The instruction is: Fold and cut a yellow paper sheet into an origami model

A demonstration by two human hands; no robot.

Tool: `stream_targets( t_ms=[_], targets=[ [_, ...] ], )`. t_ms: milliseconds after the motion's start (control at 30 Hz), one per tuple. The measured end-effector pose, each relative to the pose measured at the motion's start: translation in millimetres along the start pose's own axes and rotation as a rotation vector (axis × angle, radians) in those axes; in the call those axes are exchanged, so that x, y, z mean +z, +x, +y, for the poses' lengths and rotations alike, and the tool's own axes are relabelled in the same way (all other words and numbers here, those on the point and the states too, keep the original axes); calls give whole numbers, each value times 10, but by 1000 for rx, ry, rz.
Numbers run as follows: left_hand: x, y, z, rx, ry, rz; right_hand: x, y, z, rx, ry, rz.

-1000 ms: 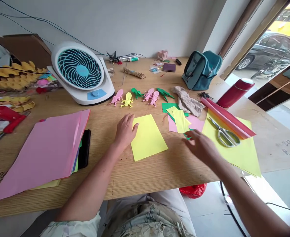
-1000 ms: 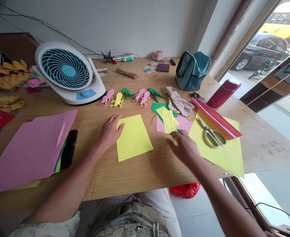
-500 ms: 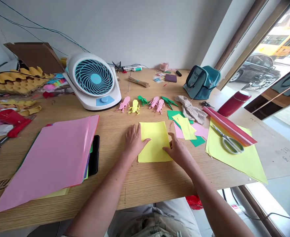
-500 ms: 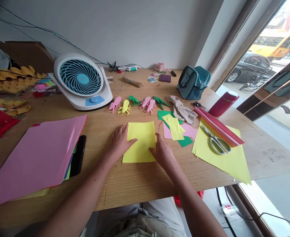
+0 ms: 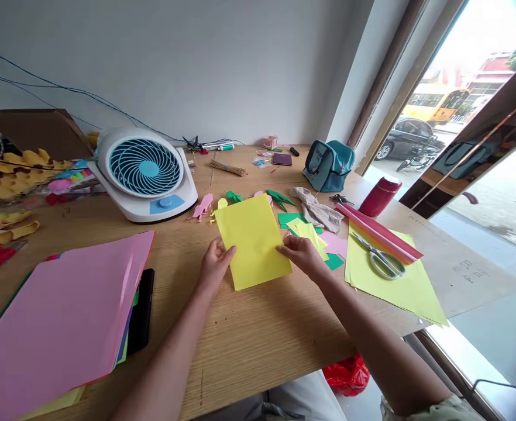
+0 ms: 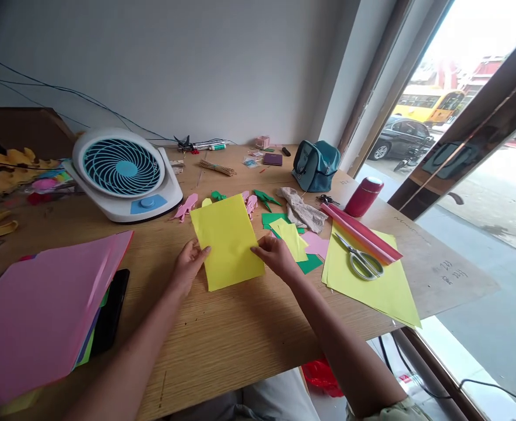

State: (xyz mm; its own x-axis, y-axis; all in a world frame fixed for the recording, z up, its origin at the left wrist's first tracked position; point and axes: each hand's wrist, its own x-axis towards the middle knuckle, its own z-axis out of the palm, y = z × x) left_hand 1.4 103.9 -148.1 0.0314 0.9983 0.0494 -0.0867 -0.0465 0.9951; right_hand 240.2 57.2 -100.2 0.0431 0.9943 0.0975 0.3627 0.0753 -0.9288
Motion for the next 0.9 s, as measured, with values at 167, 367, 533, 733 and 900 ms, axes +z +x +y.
stream_targets(
  t_ms=[167, 367, 533, 733, 900],
  targets=[
    [10, -88, 113, -87, -129, -62, 33, -5, 42, 31, 146, -25],
    [57, -134, 163, -165, -178, 13, 88, -64, 78, 62, 235, -17],
    [126, -201, 220, -202, -170, 17, 109, -77, 118, 67, 274, -19],
    [171, -230, 209, -200, -135, 17, 118, -53, 178, 96, 331, 17],
    [153, -210, 173, -157, -86, 30, 127, -43, 237, 119, 377, 37]
  ],
)
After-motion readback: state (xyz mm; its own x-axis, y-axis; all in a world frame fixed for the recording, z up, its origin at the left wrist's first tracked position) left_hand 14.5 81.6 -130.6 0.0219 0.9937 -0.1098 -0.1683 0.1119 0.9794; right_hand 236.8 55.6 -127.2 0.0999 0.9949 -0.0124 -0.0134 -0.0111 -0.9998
